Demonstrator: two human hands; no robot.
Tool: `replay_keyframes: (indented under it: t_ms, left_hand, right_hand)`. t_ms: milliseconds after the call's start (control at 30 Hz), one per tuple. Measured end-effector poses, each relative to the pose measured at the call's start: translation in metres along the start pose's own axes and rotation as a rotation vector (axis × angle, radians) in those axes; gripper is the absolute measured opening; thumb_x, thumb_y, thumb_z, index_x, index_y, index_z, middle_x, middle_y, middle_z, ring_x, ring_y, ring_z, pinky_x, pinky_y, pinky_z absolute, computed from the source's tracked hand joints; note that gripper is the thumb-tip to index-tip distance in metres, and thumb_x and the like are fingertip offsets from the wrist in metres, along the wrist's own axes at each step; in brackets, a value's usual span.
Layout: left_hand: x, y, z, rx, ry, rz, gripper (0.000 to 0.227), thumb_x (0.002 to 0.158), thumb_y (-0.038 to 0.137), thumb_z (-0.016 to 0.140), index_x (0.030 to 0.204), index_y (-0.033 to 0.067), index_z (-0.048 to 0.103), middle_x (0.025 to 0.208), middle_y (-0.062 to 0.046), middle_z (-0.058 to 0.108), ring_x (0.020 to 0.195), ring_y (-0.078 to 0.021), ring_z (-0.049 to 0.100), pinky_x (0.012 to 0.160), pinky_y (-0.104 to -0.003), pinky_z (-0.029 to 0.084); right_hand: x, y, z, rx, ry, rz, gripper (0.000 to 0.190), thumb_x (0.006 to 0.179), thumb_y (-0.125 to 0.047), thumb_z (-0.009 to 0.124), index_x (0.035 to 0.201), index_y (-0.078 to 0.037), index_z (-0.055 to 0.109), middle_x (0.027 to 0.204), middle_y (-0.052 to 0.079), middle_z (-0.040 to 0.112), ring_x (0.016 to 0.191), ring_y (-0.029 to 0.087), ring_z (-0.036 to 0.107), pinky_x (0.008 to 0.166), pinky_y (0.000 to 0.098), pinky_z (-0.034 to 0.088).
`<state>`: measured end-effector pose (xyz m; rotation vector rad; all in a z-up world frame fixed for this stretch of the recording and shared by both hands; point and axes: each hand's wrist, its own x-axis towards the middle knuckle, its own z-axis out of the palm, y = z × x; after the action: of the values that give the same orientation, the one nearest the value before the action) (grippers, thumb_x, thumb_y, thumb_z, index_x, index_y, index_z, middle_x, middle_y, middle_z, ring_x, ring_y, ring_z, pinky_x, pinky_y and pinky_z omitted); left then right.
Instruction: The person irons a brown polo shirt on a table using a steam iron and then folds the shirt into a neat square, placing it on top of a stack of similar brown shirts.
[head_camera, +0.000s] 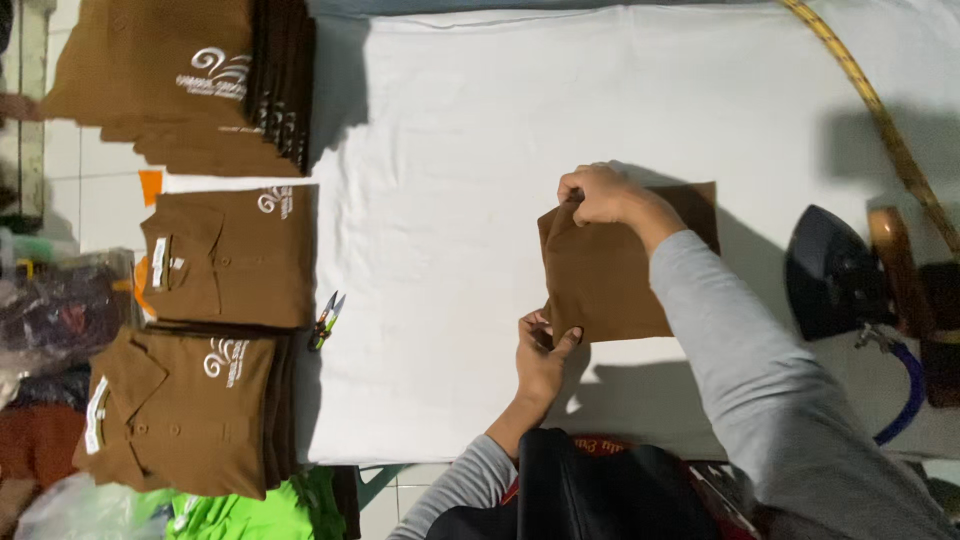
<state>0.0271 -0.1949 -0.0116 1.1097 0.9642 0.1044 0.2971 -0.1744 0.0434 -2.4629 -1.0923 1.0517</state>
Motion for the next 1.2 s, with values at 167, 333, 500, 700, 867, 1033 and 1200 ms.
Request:
replay_keyframes:
  t_ms: [167,333,500,700,867,1033,1200]
  left_hand:
    - [-0.025,0.052,-0.021,0.365,-0.015,0.295,0.044,0.077,0.019,0.077,0.105,0.0166,0.042,0.086,-0.005,0.057,0.087,-0.0246,0.061,0.077,-0.038,0.048]
    - [-0.048,0.171,-0.044,0.668,-0.204,0.798,0.049,0.069,0.012,0.077,0.111,0.0125,0.053,0.092,-0.010,0.063,0.088,-0.0298,0.065,0.080,-0.043,0.051]
    - [-0.052,0.271,-0.013,1.303,-0.336,1.309,0.066,0.079,0.002,0.065,0.138,0.0123,0.039,0.095,-0.009,0.056,0.096,-0.0260,0.051,0.103,-0.046,0.034]
    - [0.030,0.282,0.086,1.262,-0.378,1.648,0.025,0.083,0.019,0.066,0.107,0.0250,0.066,0.086,0.003,0.069,0.100,-0.0208,0.051,0.096,-0.040,0.034]
    - [0.074,0.248,0.164,1.055,-0.500,1.575,0.027,0.075,0.017,0.075,0.097,0.0293,0.064,0.099,0.012,0.059,0.106,-0.0166,0.046,0.094,-0.037,0.036]
    - [0.121,0.192,0.165,1.058,-0.525,1.474,0.017,0.085,0.015,0.066,0.095,0.0289,0.064,0.125,0.005,0.049,0.114,-0.0233,0.048,0.087,-0.041,0.044]
    - [0.171,0.164,0.087,1.331,-0.481,1.590,0.007,0.087,0.034,0.059,0.092,0.0302,0.062,0.127,0.004,0.046,0.114,-0.0183,0.049,0.088,-0.037,0.040]
  right_hand:
    - [-0.074,0.034,-0.044,0.427,0.115,-0.288,0.034,0.065,-0.004,0.075,0.096,-0.006,0.061,0.098,0.017,0.065,0.102,0.035,0.057,0.094,0.0495,0.037]
    - [-0.178,0.058,-0.054,0.754,0.329,-0.305,0.044,0.061,-0.002,0.076,0.102,-0.004,0.060,0.095,0.003,0.061,0.098,0.015,0.052,0.097,0.0345,0.038]
    - [-0.226,0.098,0.012,1.223,0.428,-0.163,0.046,0.058,0.006,0.074,0.100,-0.008,0.058,0.102,0.009,0.061,0.097,0.024,0.061,0.090,0.0376,0.054]
    - [-0.269,0.103,0.049,1.219,0.998,-0.201,0.048,0.060,0.011,0.077,0.100,0.003,0.053,0.086,0.013,0.059,0.081,0.017,0.060,0.073,0.0300,0.050]
    - [-0.310,0.056,0.022,0.602,1.192,-0.174,0.030,0.063,0.008,0.072,0.088,-0.003,0.058,0.091,0.011,0.063,0.085,0.022,0.061,0.074,0.0305,0.049]
    - [-0.255,0.056,0.079,0.271,0.971,-0.193,0.033,0.062,0.001,0.069,0.090,-0.011,0.058,0.091,0.012,0.061,0.084,0.031,0.062,0.071,0.0430,0.050]
    - [-0.174,0.031,0.171,0.272,0.733,-0.110,0.033,0.072,-0.018,0.065,0.102,-0.019,0.053,0.106,0.004,0.055,0.099,0.025,0.059,0.077,0.0337,0.051]
